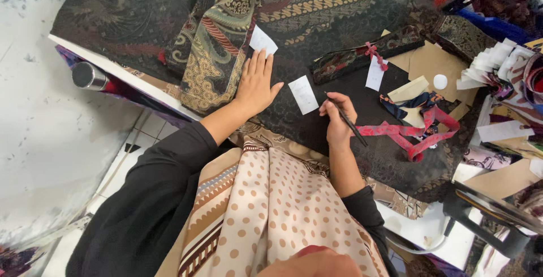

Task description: The person writes on small white paper tags with a pen, then attaches the tags to folded patterned fabric pieces. The person also handles and folds additional colorful patterned fabric pieces on the table.

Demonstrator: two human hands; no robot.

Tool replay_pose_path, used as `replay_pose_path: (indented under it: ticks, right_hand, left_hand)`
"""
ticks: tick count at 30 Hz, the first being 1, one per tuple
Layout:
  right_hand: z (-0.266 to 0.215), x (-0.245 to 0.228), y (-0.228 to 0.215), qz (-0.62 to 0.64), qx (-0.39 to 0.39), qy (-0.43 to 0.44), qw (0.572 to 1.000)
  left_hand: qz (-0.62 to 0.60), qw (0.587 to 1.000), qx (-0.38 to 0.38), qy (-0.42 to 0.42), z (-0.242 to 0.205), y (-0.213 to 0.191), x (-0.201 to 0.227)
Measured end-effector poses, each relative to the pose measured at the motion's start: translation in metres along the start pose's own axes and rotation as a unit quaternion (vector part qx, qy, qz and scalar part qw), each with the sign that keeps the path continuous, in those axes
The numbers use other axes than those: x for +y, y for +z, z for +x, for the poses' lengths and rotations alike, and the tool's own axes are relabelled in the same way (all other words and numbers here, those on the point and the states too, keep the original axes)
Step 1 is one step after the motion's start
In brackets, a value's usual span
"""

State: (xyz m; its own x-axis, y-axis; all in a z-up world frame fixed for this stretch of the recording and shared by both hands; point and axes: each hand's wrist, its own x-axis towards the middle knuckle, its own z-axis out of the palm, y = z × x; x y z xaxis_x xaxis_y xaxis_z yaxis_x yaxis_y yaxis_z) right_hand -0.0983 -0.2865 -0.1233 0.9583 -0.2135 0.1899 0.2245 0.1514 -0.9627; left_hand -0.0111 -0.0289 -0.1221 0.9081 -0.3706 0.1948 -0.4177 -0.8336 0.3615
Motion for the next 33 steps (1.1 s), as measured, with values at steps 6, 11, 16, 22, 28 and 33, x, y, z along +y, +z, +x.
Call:
replay_pose_path:
  ticks: [6, 11, 16, 22, 28, 33]
  right_hand:
    - [-0.004, 0.001, 0.002, 0.012, 0.005, 0.014, 1.000]
    - [-0.003, -0.003, 0.006, 0.002, 0.045, 0.039, 0.998]
    - [-0.005, -0.005, 0.013, -0.040, 0.036, 0.031, 0.998]
    - [0.017, -0.026, 0.028, -0.048, 0.056, 0.095, 0.993]
    - [0.076, -0.034, 0.081, -0.063, -0.038, 0.062, 0.995]
    - [0.141, 0.009, 0.138, -0.068, -0.138, 0.093, 0.984]
  left_hand:
    - [-0.001, 0.999, 0.036, 0.005, -0.004, -0.005, 0.002]
    - [-0.028, 0.999, 0.017, -0.008, -0.003, -0.009, 0.002]
    - [-0.027, 1.000, 0.006, -0.004, -0.005, -0.010, 0.000]
    - [-0.038, 0.999, 0.009, -0.003, -0.002, -0.007, -0.001]
    - [-0.070, 0.997, 0.022, -0.007, -0.006, -0.009, -0.004]
    - [-0.072, 0.997, 0.016, -0.006, -0.003, -0.011, -0.004]
